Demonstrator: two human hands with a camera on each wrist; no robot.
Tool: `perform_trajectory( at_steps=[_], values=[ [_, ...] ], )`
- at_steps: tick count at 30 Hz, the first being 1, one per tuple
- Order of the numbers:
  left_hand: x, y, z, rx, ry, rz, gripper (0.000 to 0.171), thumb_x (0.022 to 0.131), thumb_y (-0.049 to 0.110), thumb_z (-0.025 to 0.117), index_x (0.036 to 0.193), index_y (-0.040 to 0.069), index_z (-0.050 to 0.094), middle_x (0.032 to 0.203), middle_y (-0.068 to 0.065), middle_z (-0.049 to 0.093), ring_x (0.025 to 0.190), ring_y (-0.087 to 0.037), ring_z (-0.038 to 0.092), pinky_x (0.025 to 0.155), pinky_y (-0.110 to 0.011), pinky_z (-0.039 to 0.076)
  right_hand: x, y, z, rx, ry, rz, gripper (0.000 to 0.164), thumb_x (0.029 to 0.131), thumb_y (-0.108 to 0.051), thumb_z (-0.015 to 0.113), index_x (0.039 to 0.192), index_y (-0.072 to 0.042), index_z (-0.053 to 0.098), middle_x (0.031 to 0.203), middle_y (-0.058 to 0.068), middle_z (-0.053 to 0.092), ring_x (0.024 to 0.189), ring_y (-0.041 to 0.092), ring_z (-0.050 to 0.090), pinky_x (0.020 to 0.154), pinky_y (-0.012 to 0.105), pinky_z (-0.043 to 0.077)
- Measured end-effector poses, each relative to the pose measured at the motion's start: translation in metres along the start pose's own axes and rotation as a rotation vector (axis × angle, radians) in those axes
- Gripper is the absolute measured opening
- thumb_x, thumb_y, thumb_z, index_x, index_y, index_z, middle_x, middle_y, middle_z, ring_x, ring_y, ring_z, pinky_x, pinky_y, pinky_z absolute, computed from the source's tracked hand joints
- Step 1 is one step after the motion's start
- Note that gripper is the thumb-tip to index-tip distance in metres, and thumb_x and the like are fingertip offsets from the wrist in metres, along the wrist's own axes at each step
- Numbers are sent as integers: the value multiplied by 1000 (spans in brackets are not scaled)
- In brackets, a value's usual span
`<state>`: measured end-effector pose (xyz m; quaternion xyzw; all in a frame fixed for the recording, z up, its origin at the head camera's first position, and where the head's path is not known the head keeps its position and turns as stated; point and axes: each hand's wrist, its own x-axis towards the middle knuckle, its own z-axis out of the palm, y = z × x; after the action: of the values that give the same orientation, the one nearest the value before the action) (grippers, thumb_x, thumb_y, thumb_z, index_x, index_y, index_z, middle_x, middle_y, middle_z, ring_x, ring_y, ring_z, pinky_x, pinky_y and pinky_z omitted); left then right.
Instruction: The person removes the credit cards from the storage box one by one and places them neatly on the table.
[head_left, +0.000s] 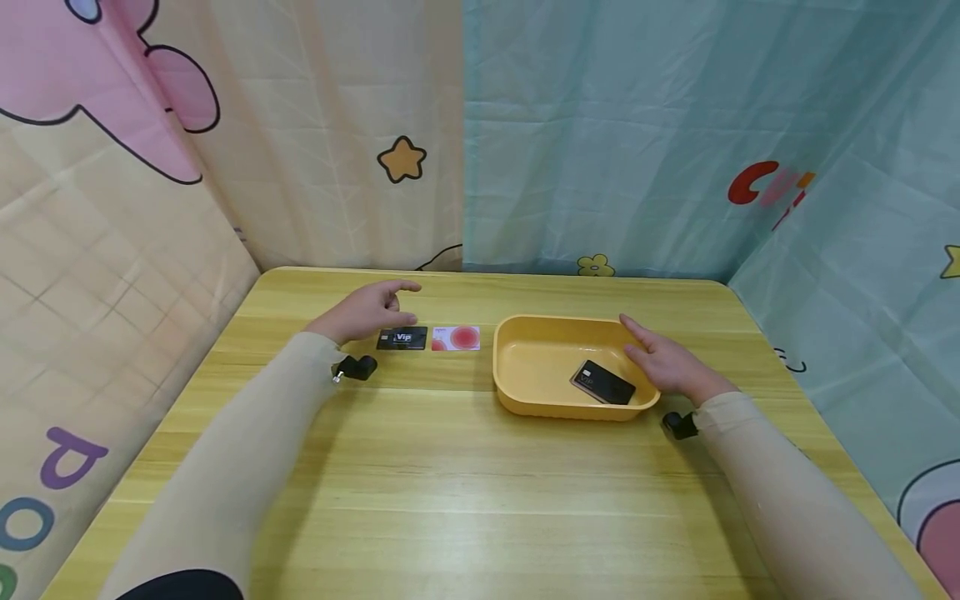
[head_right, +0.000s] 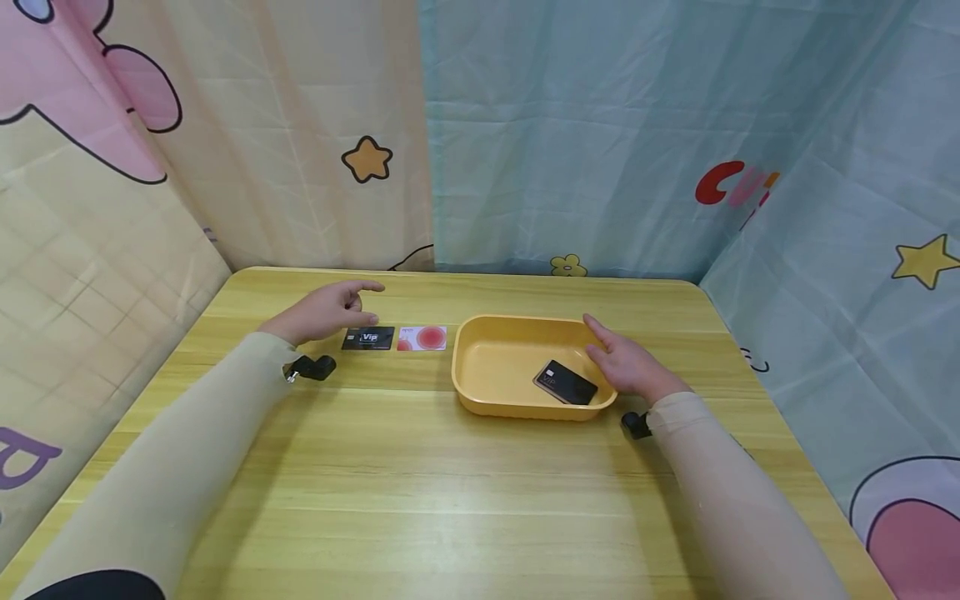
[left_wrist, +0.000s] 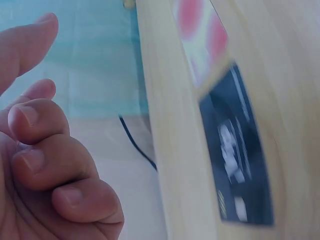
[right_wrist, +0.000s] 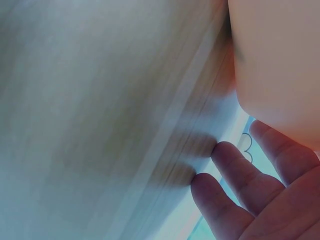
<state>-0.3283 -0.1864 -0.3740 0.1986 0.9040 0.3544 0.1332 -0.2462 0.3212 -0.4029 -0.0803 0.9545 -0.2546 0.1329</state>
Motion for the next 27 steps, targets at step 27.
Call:
perform_trajectory(
  at_steps=[27],
  values=[
    [48,116,75,-64,-198,294,58,98,28,76,152,24,56,67,6,36,58,-13,31,72,-32,42,0,-1,1,-14,4,-10,64,115,-32,36,171,-16,8,170,29,20,153,56,26,124,67,22]
  ],
)
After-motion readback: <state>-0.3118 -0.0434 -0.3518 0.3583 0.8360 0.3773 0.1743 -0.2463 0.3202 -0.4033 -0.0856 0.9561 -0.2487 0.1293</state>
